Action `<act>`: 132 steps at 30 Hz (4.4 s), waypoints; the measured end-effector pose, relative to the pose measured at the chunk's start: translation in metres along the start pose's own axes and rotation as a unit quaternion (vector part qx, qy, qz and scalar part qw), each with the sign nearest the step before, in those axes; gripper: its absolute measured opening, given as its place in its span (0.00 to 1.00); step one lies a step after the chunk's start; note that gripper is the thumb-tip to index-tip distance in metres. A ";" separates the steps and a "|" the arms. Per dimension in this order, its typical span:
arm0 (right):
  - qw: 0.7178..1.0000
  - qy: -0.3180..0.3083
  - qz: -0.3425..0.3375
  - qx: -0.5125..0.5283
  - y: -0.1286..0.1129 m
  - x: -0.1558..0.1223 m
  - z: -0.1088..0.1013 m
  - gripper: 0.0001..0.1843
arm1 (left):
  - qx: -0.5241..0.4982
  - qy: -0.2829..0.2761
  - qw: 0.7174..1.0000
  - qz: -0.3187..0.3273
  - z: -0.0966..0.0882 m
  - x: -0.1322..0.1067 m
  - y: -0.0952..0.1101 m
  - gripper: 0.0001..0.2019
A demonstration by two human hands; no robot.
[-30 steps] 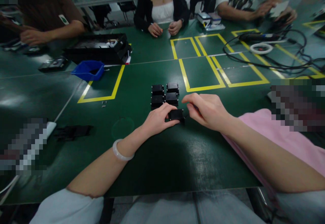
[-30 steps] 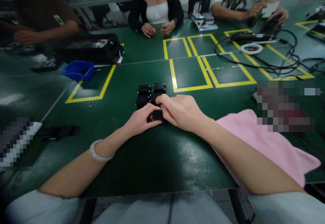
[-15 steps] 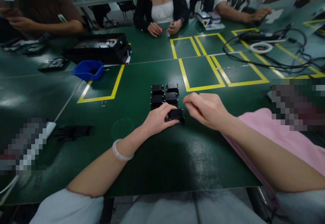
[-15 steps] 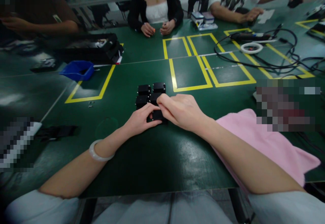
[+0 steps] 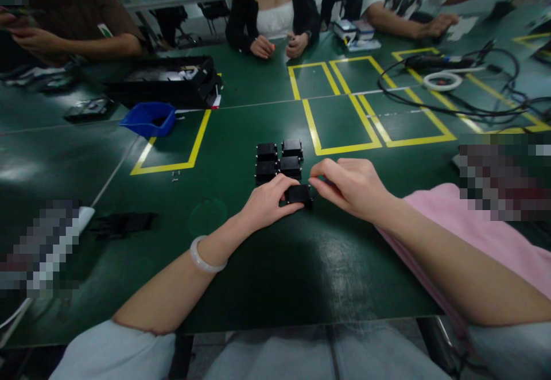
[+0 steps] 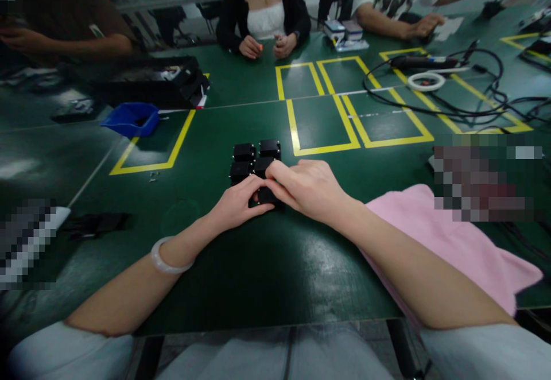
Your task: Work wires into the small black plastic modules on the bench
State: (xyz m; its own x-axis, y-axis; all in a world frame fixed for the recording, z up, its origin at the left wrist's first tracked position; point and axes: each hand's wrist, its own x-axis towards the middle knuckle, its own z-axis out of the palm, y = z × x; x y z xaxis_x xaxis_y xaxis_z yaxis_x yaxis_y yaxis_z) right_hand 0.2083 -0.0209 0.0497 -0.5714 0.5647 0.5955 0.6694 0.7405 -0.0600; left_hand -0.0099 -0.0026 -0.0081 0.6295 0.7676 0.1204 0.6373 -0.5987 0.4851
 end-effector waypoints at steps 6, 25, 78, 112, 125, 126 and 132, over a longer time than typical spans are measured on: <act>1.000 0.003 -0.005 0.013 -0.001 -0.001 -0.001 0.08 | -0.001 0.001 1.000 0.002 0.001 0.000 -0.001 0.18; 1.000 0.009 0.005 -0.015 -0.001 -0.001 0.002 0.08 | 0.000 -0.001 1.000 0.002 0.000 0.000 0.000 0.18; 1.000 0.004 -0.003 0.000 0.000 -0.001 0.001 0.09 | 0.009 -0.001 1.000 0.004 0.001 0.000 -0.001 0.19; 1.000 0.015 0.014 -0.004 -0.001 0.000 0.004 0.10 | 0.008 -0.004 1.000 0.000 0.001 0.001 0.000 0.19; 1.000 0.010 0.028 0.006 0.001 -0.001 0.004 0.11 | 0.002 0.002 1.000 0.002 0.001 0.000 0.000 0.18; 1.000 0.009 0.028 0.009 0.001 -0.001 0.003 0.11 | 0.002 0.002 1.000 0.003 0.001 0.000 0.000 0.18; 0.999 -0.013 0.045 0.005 0.002 -0.001 0.003 0.13 | 0.005 0.003 1.000 0.005 0.001 0.000 0.000 0.18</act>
State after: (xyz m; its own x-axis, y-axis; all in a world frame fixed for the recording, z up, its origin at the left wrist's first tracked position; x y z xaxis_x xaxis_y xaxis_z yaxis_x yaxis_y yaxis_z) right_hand 0.2085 -0.0187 0.0464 -0.5219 0.6378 0.5665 0.7132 0.6906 -0.1204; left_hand -0.0099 -0.0025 -0.0088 0.6333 0.7627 0.1313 0.6346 -0.6089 0.4759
